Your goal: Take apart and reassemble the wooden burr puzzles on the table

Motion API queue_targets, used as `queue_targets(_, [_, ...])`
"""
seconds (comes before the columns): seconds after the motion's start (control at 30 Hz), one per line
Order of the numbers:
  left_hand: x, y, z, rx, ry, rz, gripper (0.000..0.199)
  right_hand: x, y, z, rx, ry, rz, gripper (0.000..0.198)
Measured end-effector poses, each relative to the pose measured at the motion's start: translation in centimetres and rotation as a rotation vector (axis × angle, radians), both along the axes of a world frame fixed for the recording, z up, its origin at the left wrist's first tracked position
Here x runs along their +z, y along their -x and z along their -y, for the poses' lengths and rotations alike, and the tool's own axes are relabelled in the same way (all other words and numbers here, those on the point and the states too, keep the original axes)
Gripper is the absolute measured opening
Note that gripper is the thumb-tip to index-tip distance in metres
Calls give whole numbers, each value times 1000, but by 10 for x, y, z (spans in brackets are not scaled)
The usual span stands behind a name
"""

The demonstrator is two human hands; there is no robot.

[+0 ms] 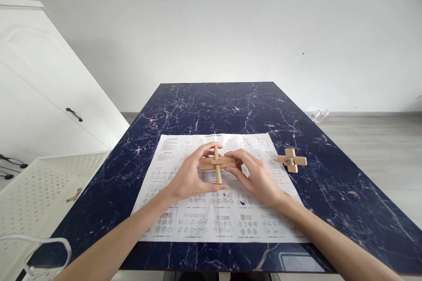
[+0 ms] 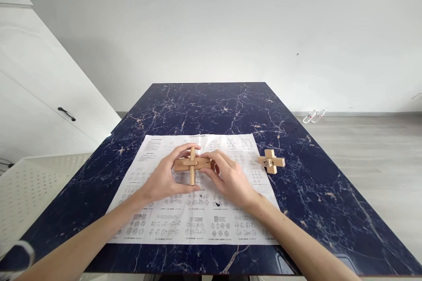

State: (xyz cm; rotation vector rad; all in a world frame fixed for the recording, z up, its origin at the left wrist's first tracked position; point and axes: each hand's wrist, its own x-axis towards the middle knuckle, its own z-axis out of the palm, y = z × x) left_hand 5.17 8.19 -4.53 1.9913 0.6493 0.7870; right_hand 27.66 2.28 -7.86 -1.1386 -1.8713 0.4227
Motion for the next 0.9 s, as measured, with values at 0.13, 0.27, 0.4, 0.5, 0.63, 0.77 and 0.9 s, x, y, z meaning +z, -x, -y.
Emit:
queue_targets(0.13, [2,-2,1,21,-34,-4,88,0,2,2,-28,-24,-30,21])
queue_targets(0.27, [2,-1,1,-12,-25,1,88,0,3,5,-24,-59,-38,21])
queue_targets(0.4, [1,1,0,-42,-6,-17,90,1,3,7,-1,-75,-29,21])
queue_targets(0.5, [1,2,0,-43,-30,-3,90,0,5,8,-11,-61,-28,21])
queue_targets(0.63, [-3,2,0,-5,-131,-11,89,-1,6,7,-24,-28,-49,21])
queue_targets(0.77, [-9,2,1,32,-248,-39,89,0,2,4,21,31,-58,21])
queue_targets(0.9, [-12,3,1,38,-326,-61,93,3,1,1,83,31,-18,26])
